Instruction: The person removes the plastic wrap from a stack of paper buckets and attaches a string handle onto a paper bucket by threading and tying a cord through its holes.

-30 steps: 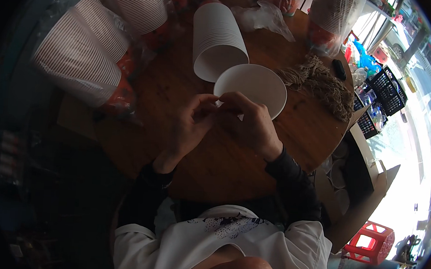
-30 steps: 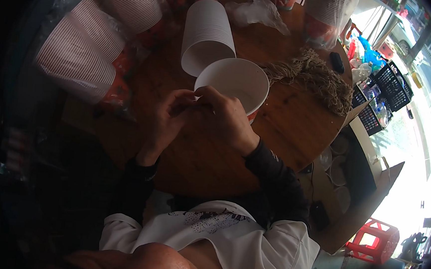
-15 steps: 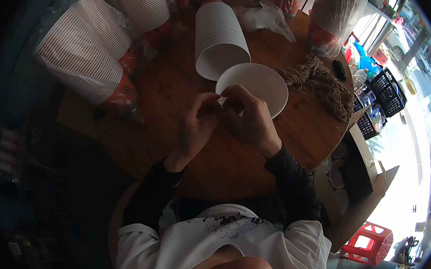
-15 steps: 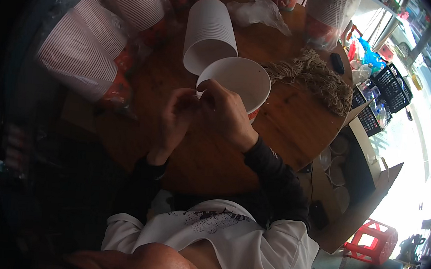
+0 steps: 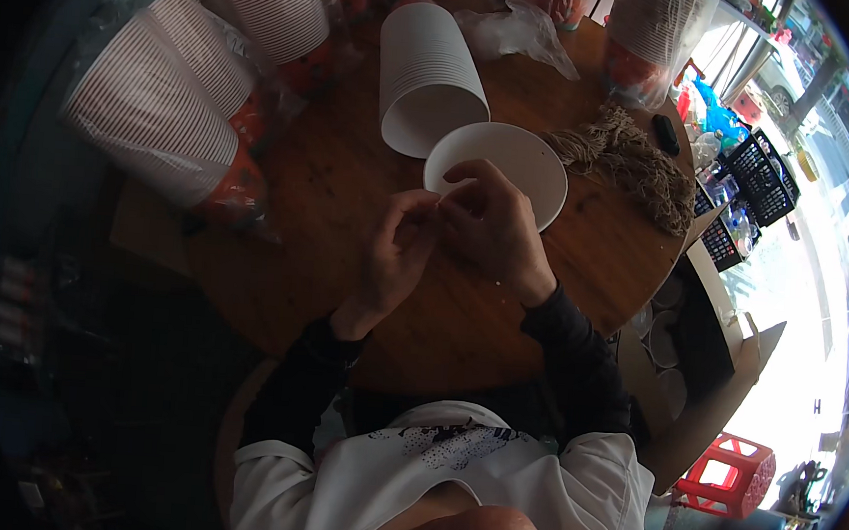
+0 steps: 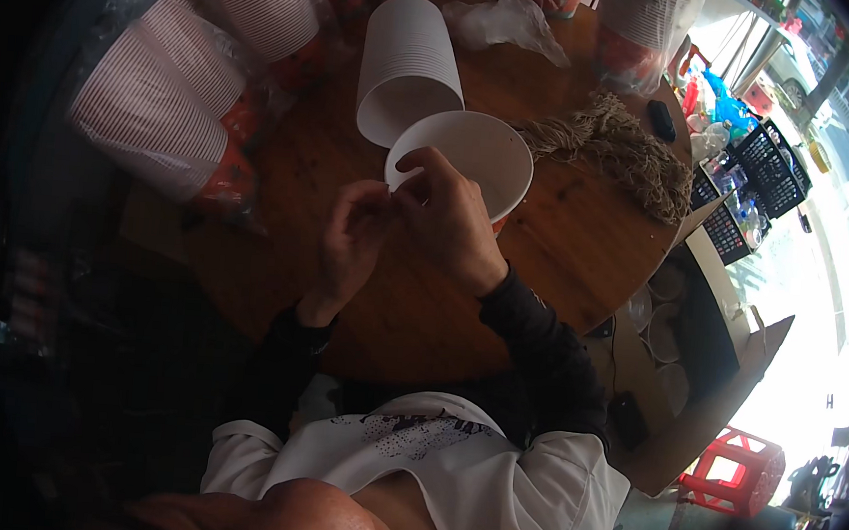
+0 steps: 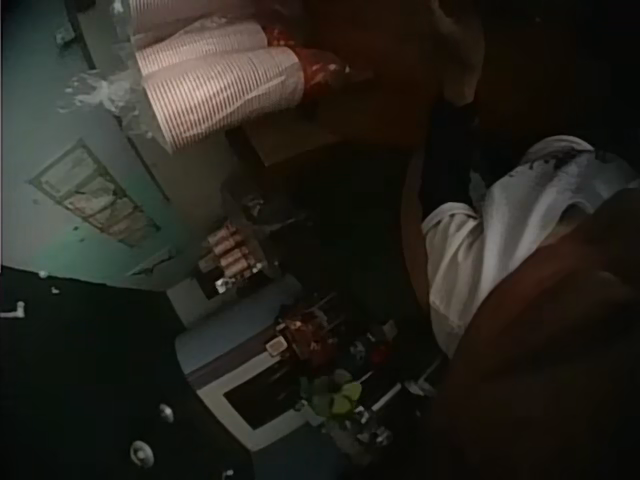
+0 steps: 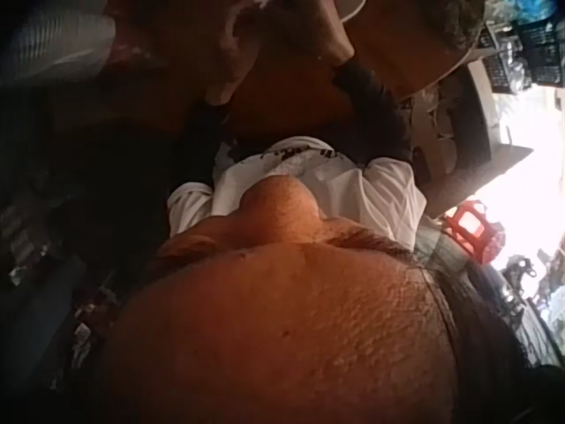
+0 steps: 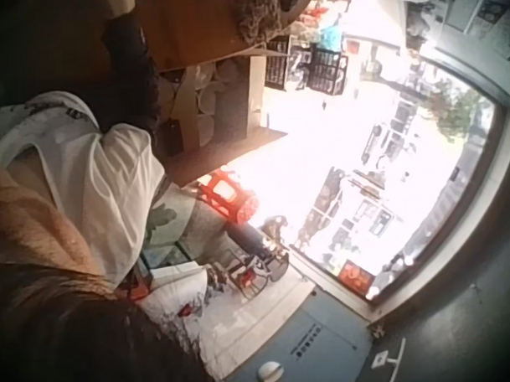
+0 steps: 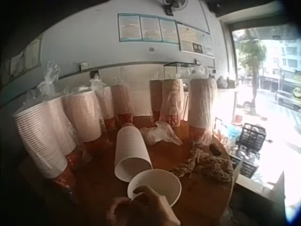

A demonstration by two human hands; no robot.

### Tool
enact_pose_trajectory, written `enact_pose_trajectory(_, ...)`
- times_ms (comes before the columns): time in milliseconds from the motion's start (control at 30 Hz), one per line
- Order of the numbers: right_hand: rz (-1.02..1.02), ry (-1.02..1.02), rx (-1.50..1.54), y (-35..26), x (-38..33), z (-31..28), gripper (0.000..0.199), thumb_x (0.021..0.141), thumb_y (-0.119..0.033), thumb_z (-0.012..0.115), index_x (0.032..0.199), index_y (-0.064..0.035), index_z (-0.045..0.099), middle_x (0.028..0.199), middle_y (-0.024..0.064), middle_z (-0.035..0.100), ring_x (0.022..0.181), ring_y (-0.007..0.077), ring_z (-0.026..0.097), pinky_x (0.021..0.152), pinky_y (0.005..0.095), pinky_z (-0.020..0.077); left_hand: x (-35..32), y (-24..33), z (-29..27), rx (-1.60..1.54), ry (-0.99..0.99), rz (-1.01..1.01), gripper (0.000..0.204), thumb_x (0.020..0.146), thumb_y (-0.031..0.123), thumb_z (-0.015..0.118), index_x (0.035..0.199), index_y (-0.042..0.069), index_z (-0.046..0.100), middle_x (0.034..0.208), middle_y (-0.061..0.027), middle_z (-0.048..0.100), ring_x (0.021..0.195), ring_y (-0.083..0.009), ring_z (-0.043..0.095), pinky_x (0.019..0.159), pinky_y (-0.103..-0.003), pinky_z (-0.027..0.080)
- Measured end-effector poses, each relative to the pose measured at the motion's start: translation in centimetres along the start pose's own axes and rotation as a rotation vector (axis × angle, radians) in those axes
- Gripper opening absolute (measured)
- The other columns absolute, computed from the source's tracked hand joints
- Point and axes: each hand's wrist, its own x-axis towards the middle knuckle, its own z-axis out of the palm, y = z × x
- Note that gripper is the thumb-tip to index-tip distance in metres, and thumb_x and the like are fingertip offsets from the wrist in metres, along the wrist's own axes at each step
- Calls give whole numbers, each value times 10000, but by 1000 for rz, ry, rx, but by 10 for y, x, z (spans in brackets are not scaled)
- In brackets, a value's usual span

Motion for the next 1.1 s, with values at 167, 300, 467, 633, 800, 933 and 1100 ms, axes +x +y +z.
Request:
enact_pose_trajectory(167, 4, -8, -13, -7, -5, 1, 265, 832, -22, 636, 1087, -12, 563, 862, 157, 715, 813, 307, 708, 709, 354, 547, 1, -11, -4, -22, 15, -46, 286, 944, 26, 593, 1222, 58, 540, 1053, -56, 589, 944, -119, 597, 815, -248, 507)
enact_pose_trajectory(300, -55, 10, -55, -14, -13, 2, 280, 837, -24, 636, 1106, -5, 562, 900, 164, 717, 854, 346, 696, 731, 369, 545, 3, -6, -4, 53, 15, -7, 379, 931, 18, 605, 1294, 50, 500, 1069, -64, 586, 970, -124, 588, 848, -257, 500)
enact_pose_trajectory(467, -63, -24, -69, -15, -11, -1, 300, 831, -19, 634, 1121, -2, 561, 899, 177, 713, 854, 363, 689, 715, 379, 545, 0, -4, -5, -9, 5, 7, 471, 923, 2, 606, 1367, 36, 452, 1090, -74, 597, 1008, -139, 589, 898, -273, 489)
enact_pose_trajectory(633, -53, -37, -93, -11, -4, -4, 318, 819, -20, 644, 1124, 9, 560, 869, 185, 710, 836, 359, 691, 704, 377, 547, 1, -10, -2, 275, 96, 235, 410, 895, -41, 619, 1288, 37, 534, 985, -97, 660, 912, -192, 667, 798, -292, 538)
enact_pose_trajectory(800, -5, -29, -81, -12, -3, -5, 369, 811, -11, 652, 1163, 20, 546, 869, 188, 710, 844, 347, 696, 717, 376, 550, 1, -9, 0, 371, 118, 311, 366, 880, -47, 633, 1231, 25, 558, 988, -102, 653, 918, -200, 666, 792, -286, 536)
enact_pose_trajectory(933, -20, -12, -24, -11, -6, -3, 412, 813, -2, 652, 1205, 8, 526, 897, 177, 712, 859, 327, 701, 725, 370, 551, 1, -9, 1, 182, 143, 160, 316, 894, -29, 629, 1196, 22, 551, 1000, -92, 639, 935, -158, 645, 808, -276, 527)
enact_pose_trajectory(1100, -25, -44, -15, -9, -7, -3, 464, 806, -16, 691, 1245, -56, 543, 890, 96, 702, 787, 197, 685, 726, 317, 545, 5, 4, 2, -55, 130, -25, 291, 928, 15, 611, 1207, 23, 527, 1010, -68, 629, 951, -113, 615, 813, -249, 513)
